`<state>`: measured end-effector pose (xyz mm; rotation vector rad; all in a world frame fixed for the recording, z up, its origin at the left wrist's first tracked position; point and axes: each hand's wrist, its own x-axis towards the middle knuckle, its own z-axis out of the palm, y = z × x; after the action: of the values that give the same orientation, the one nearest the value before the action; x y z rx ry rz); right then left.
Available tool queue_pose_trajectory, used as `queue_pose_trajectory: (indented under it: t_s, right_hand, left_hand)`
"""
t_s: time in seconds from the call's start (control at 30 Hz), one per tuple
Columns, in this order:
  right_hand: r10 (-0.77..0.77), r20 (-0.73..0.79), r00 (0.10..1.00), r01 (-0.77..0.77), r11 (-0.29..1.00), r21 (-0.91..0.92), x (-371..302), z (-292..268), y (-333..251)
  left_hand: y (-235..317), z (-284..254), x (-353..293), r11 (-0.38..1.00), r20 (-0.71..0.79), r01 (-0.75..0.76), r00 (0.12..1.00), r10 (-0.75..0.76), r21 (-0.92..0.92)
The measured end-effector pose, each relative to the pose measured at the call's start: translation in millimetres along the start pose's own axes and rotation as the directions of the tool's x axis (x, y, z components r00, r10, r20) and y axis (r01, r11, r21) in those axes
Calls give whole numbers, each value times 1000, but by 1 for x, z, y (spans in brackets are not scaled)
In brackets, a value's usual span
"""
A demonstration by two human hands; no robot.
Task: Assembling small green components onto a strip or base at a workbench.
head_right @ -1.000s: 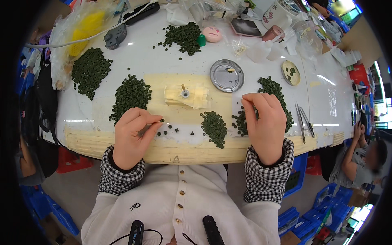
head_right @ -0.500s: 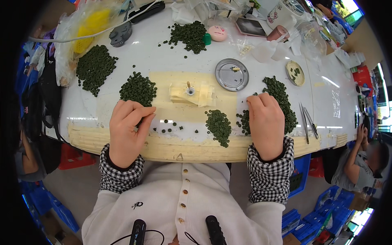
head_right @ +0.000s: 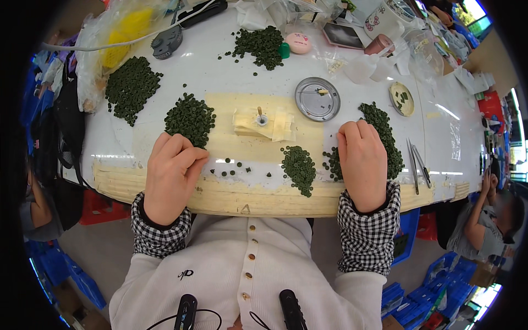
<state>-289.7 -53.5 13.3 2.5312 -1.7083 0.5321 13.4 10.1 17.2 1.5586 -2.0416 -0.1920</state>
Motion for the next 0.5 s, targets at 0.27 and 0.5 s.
queue_pose_trajectory:
  t_s: [0.27,0.5]
  right_hand:
    - [93,-62,994,-83,985,149,0,-3,5]
    - [113,-192,975,-18,898,440,-8,-23,-23]
  left_hand:
    - [-5,3,1,1000,-11,-1,1000,1,-10]
    - [1,-2,2,970,-89,69,992,-93,-233]
